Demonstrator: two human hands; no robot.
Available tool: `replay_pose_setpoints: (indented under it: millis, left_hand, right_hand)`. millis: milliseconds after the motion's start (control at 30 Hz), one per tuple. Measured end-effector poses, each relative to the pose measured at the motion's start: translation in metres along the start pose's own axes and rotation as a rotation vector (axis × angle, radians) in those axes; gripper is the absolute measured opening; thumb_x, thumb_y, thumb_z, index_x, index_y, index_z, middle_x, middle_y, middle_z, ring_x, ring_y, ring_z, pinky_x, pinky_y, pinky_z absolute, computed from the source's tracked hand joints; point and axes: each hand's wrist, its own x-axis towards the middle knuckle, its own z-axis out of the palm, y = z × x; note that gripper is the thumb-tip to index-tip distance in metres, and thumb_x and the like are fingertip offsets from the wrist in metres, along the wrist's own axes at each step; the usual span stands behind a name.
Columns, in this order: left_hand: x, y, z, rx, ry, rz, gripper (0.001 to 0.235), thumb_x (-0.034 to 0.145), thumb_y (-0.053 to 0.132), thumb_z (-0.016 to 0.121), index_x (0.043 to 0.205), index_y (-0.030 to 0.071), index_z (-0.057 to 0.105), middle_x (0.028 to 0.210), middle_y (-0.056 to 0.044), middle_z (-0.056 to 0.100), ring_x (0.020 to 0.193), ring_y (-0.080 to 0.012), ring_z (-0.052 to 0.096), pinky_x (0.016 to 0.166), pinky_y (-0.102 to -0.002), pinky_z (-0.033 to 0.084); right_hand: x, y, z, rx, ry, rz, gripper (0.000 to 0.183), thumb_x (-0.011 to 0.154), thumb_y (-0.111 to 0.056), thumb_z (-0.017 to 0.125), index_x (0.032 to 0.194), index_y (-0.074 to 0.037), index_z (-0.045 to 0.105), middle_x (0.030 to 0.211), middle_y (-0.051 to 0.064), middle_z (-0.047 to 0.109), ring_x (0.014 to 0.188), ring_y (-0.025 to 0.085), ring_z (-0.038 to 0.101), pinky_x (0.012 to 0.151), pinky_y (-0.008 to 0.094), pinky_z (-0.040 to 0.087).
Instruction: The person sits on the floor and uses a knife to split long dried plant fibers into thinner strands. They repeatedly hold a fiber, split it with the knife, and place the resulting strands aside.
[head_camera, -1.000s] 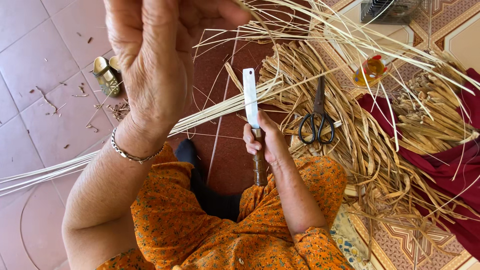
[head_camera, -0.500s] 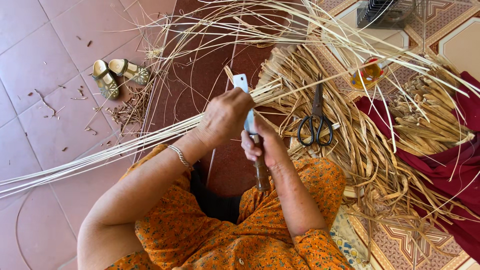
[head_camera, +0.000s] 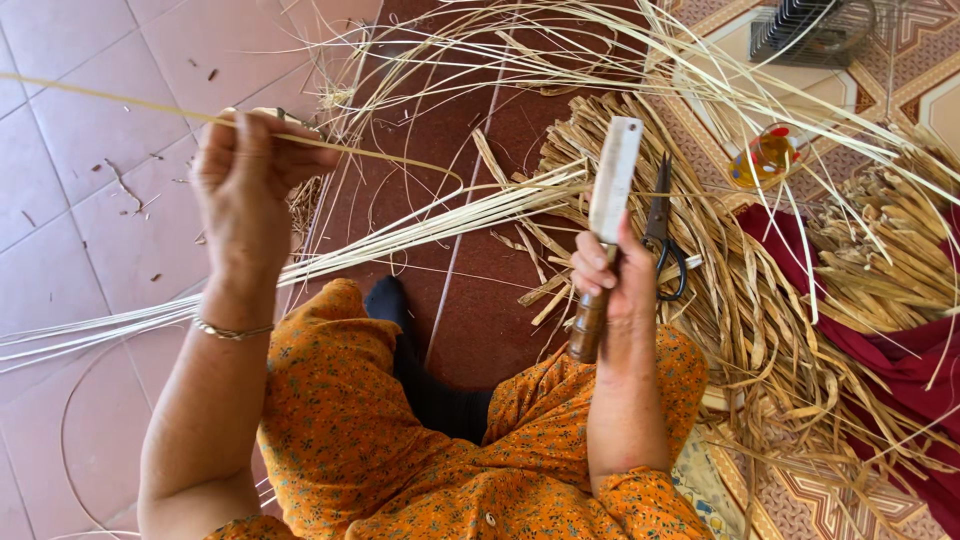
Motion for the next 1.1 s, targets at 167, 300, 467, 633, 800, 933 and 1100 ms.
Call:
replay_pose_setpoints:
  millis: [167, 300, 467, 633, 800, 933, 1100]
  left_hand:
    - [0.002, 0.01, -0.074, -0.165, 0.148, 0.044, 0.025, 0.124, 0.017, 0.047, 0.113, -0.001, 0.061, 0.103, -0.022, 0.073, 0.087, -0.0314, 0.076, 0.086, -0.044, 0.065]
    - [0.003, 0.022, -0.138, -0.192, 0.317, 0.106, 0.027, 0.126, 0.016, 0.045, 0.112, -0.004, 0.056, 0.1, -0.025, 0.068, 0.083, -0.0338, 0.071, 0.084, -0.049, 0.063]
    - [0.002, 0.041, -0.144, -0.201, 0.364, 0.185, 0.03, 0.131, 0.018, 0.042, 0.115, -0.005, 0.052, 0.1, -0.025, 0.063, 0.082, -0.0347, 0.067, 0.08, -0.048, 0.059]
    - [-0.008, 0.043, -0.053, -0.216, 0.202, 0.12, 0.03, 0.125, 0.026, 0.04, 0.116, 0.001, 0.054, 0.102, -0.025, 0.069, 0.083, -0.0345, 0.073, 0.074, -0.042, 0.06]
    - [0.0, 0.044, 0.041, -0.166, -0.139, 0.214, 0.027, 0.126, 0.027, 0.038, 0.118, 0.005, 0.051, 0.108, -0.023, 0.071, 0.09, -0.0325, 0.076, 0.078, -0.041, 0.064]
    - [0.006, 0.046, 0.089, -0.133, -0.313, 0.284, 0.026, 0.127, 0.029, 0.039, 0.119, 0.006, 0.049, 0.108, -0.02, 0.07, 0.089, -0.0294, 0.076, 0.077, -0.042, 0.067]
    - [-0.003, 0.04, 0.125, -0.135, -0.424, 0.217, 0.023, 0.124, 0.027, 0.039, 0.123, 0.006, 0.047, 0.112, -0.016, 0.068, 0.092, -0.0236, 0.077, 0.08, -0.037, 0.066]
  right_hand:
    - [-0.004, -0.017, -0.013, 0.063, -0.018, -0.053, 0.052, 0.11, -0.037, 0.06, 0.149, -0.004, 0.049, 0.066, 0.001, 0.051, 0.045, 0.008, 0.042, 0.039, 0.023, 0.04]
    - [-0.01, -0.031, -0.016, 0.091, -0.049, -0.098, 0.049, 0.115, -0.036, 0.055, 0.153, -0.006, 0.048, 0.068, 0.002, 0.051, 0.047, 0.007, 0.041, 0.039, 0.022, 0.04]
    - [-0.018, -0.043, -0.003, 0.077, -0.146, -0.141, 0.049, 0.113, -0.037, 0.054, 0.155, -0.011, 0.047, 0.068, 0.003, 0.051, 0.046, 0.008, 0.041, 0.042, 0.024, 0.039]
    - [-0.022, -0.023, 0.022, -0.066, -0.225, -0.226, 0.053, 0.113, -0.042, 0.061, 0.15, -0.009, 0.044, 0.06, -0.002, 0.052, 0.046, 0.006, 0.04, 0.039, 0.022, 0.036]
    - [-0.008, 0.022, 0.046, -0.26, -0.182, 0.03, 0.073, 0.099, -0.05, 0.069, 0.151, -0.007, 0.041, 0.062, -0.002, 0.053, 0.04, 0.005, 0.04, 0.034, 0.023, 0.036]
    - [-0.003, 0.047, 0.059, -0.327, -0.124, 0.14, 0.076, 0.099, -0.056, 0.064, 0.148, -0.002, 0.045, 0.064, 0.002, 0.057, 0.043, 0.007, 0.043, 0.036, 0.025, 0.038]
    - [-0.005, 0.053, 0.067, -0.259, -0.188, 0.182, 0.069, 0.103, -0.056, 0.057, 0.15, -0.007, 0.045, 0.063, 0.001, 0.056, 0.043, 0.005, 0.043, 0.038, 0.024, 0.041]
